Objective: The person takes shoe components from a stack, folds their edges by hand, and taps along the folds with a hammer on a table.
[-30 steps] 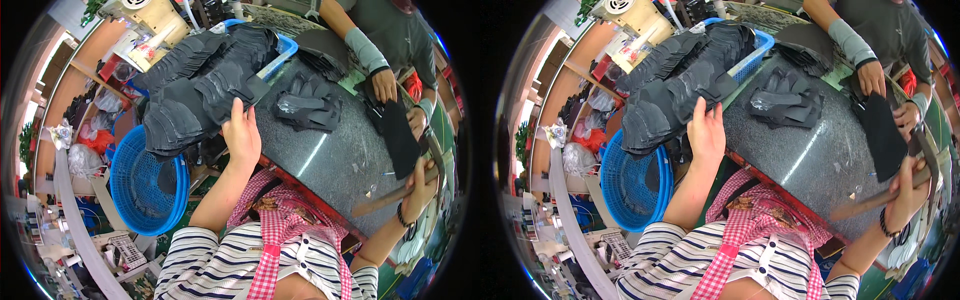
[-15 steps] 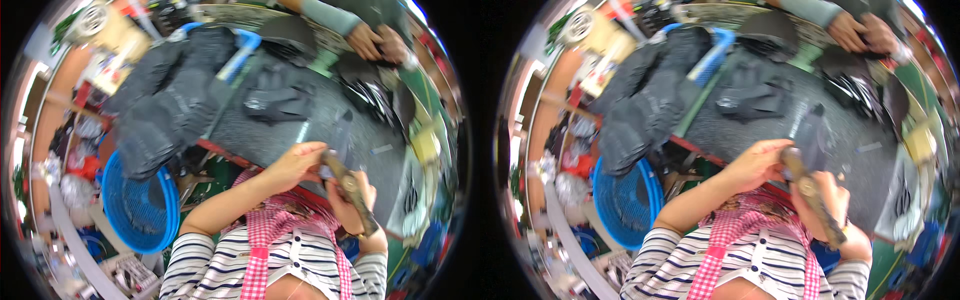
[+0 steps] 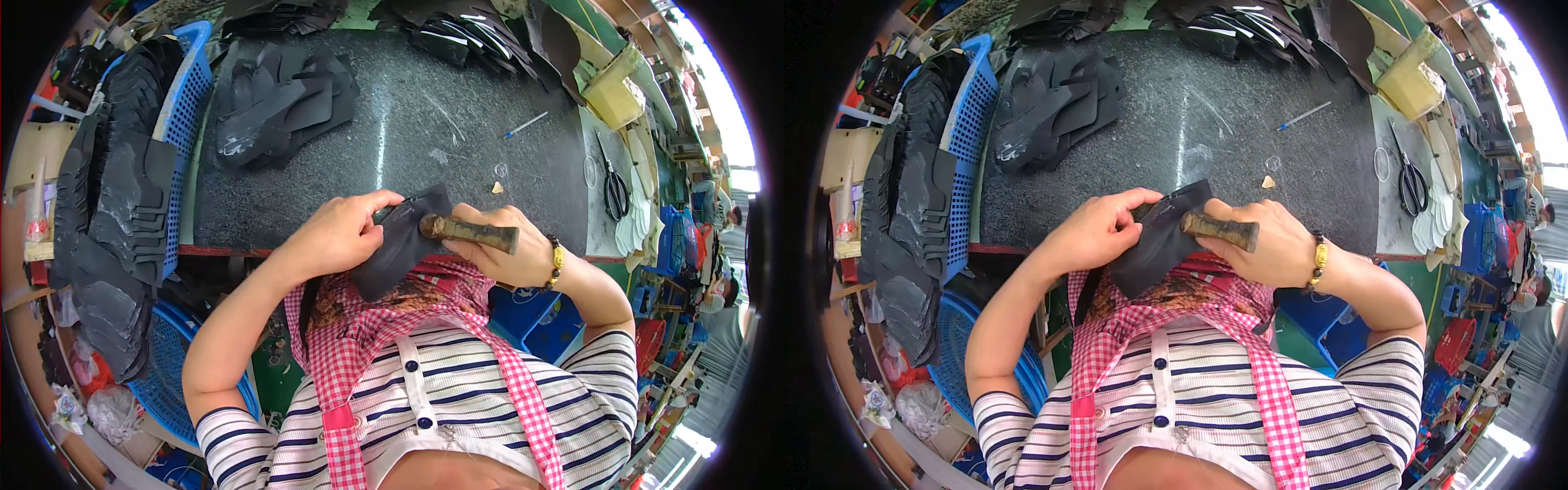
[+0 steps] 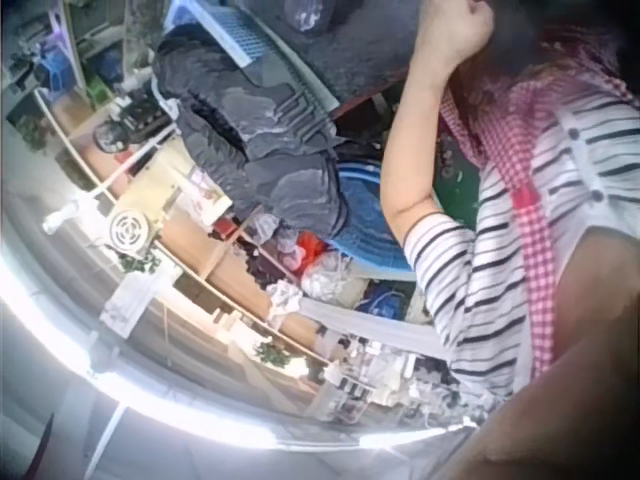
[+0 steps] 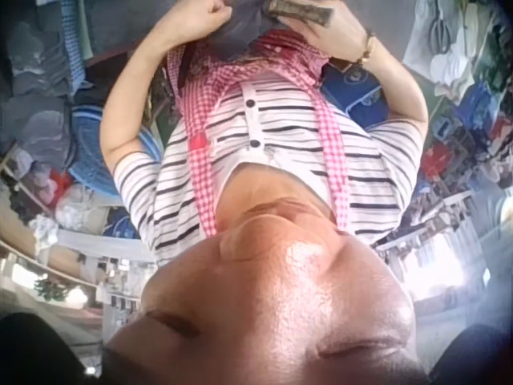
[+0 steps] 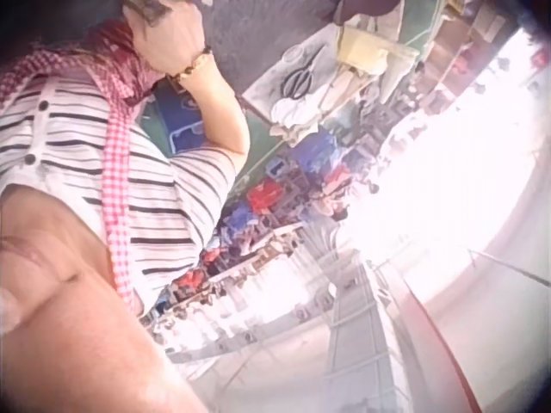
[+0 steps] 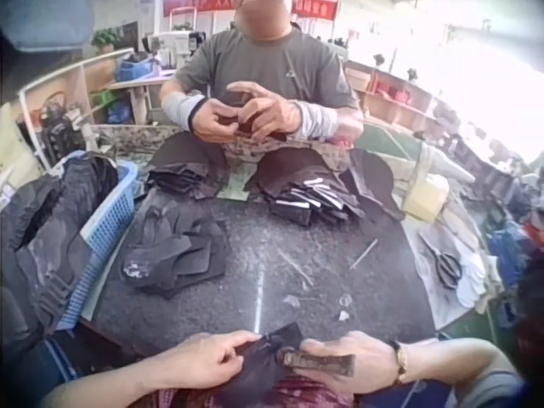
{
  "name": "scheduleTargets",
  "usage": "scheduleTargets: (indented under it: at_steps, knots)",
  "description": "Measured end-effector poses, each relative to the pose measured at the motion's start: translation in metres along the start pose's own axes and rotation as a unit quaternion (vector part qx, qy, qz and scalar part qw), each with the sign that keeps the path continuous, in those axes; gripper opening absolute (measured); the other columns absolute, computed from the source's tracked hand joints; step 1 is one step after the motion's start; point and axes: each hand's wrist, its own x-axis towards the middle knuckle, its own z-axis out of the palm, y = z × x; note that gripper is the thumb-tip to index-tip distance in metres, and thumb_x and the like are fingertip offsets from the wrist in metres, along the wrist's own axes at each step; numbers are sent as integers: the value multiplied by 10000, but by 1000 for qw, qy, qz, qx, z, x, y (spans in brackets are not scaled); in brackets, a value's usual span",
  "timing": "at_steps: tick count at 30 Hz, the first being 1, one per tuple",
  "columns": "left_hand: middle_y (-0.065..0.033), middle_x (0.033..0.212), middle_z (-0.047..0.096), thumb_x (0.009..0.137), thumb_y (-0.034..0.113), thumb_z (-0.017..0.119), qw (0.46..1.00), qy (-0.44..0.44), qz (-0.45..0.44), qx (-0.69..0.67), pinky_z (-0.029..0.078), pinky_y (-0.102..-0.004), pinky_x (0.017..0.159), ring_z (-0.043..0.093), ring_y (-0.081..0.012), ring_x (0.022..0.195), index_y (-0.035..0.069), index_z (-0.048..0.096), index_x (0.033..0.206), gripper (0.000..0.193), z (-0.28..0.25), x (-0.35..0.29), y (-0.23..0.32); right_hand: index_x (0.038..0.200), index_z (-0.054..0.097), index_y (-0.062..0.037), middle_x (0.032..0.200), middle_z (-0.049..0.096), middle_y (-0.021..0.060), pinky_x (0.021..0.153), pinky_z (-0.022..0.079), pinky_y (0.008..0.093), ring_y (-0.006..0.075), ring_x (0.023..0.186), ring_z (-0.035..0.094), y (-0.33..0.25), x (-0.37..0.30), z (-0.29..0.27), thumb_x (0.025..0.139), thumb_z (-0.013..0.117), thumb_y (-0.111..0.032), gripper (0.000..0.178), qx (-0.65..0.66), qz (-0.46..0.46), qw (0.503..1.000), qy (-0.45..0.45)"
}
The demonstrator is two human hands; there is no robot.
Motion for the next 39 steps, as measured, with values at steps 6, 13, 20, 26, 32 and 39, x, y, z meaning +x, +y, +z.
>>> scheduleTargets:
  at_steps: [6,13,20,26,32,39]
  knots:
    - [-147,779,664,805,125,657,983,141,81,80,499,-358,624,650,-268,657,13,712,853,134,7,25,1,1027,518,-45,617,593,183,534,462,458,404,603,605,2,2,-1,864,663,-235,289,-45,-16,999,-13]
    - [-66,790,618,767,86,701,929,236,217,187,485,-343,657,631,-237,736,38,701,855,101,20,20,-20,990,574,-74,747,611,159,567,475,428,379,666,611,10,10,-15,866,652,-186,184,19,-48,998,-34]
    - [-34,854,580,725,79,731,862,258,331,286,474,-351,669,590,-207,744,50,672,923,209,29,16,-27,1016,597,-81,763,611,120,541,488,414,332,623,616,9,32,-13,912,593,-216,171,-84,-95,990,59]
    - [-38,872,590,716,92,746,862,321,280,274,480,-356,690,592,-224,790,58,682,949,244,33,8,-25,1024,542,-69,652,610,132,511,474,429,336,588,623,4,35,-8,910,593,-270,236,-133,-39,990,-8]
    - [-37,901,620,736,87,735,894,367,175,189,476,-363,733,595,-237,829,73,693,964,232,61,-4,-15,992,564,-70,664,602,131,525,476,426,336,596,622,13,40,-12,897,599,-234,193,-131,-87,988,-9]
    - [-55,975,615,772,89,686,852,345,147,365,451,-401,812,595,-226,872,20,667,1009,247,70,-6,0,970,611,-74,740,593,109,508,474,408,328,572,601,15,44,-10,901,595,-197,142,-108,-136,983,52]
